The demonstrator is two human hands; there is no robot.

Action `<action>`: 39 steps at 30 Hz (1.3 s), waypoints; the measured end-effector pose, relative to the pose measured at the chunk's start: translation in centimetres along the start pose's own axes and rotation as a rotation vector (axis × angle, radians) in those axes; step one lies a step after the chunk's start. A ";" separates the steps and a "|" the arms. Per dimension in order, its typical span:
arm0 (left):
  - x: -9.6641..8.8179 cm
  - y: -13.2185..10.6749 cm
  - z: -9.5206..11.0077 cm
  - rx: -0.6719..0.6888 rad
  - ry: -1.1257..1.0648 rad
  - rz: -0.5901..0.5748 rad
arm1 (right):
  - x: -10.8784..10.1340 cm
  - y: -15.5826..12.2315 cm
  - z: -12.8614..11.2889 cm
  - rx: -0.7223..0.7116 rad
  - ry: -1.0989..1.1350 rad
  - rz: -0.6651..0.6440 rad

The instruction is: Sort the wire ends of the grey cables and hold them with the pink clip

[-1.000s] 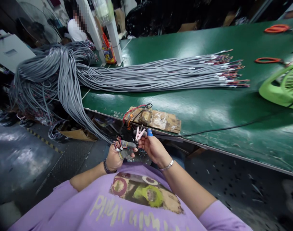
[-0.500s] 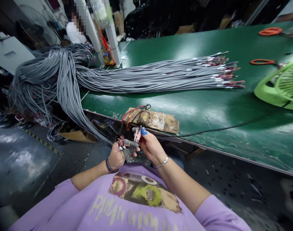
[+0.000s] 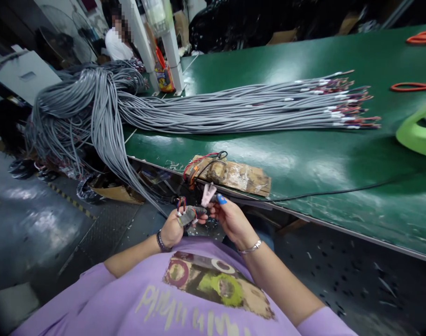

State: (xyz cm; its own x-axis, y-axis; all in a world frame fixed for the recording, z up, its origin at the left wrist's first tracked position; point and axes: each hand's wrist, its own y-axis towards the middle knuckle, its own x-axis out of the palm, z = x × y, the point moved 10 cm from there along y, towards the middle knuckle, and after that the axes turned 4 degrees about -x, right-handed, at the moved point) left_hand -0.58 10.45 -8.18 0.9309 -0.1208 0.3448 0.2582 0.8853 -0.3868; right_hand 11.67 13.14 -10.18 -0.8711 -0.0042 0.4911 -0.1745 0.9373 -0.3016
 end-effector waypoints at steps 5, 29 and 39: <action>-0.2 0.5 -0.2 0.023 0.031 0.004 | 0.2 -1.3 -3.2 -0.214 -0.545 -0.003; 1.1 -1.1 -0.1 -0.143 0.215 -0.089 | 2.9 -2.9 -2.5 -0.068 -0.387 -0.078; 3.2 -2.2 -1.5 -0.366 0.256 -0.373 | 4.0 -3.2 -1.1 0.102 -0.299 -0.185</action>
State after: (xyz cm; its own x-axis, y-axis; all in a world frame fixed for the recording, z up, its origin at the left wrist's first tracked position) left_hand 2.25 7.46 -7.50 0.7809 -0.5399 0.3143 0.6109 0.5547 -0.5649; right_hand 9.27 10.55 -6.33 -0.9138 -0.2859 0.2885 -0.3730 0.8719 -0.3173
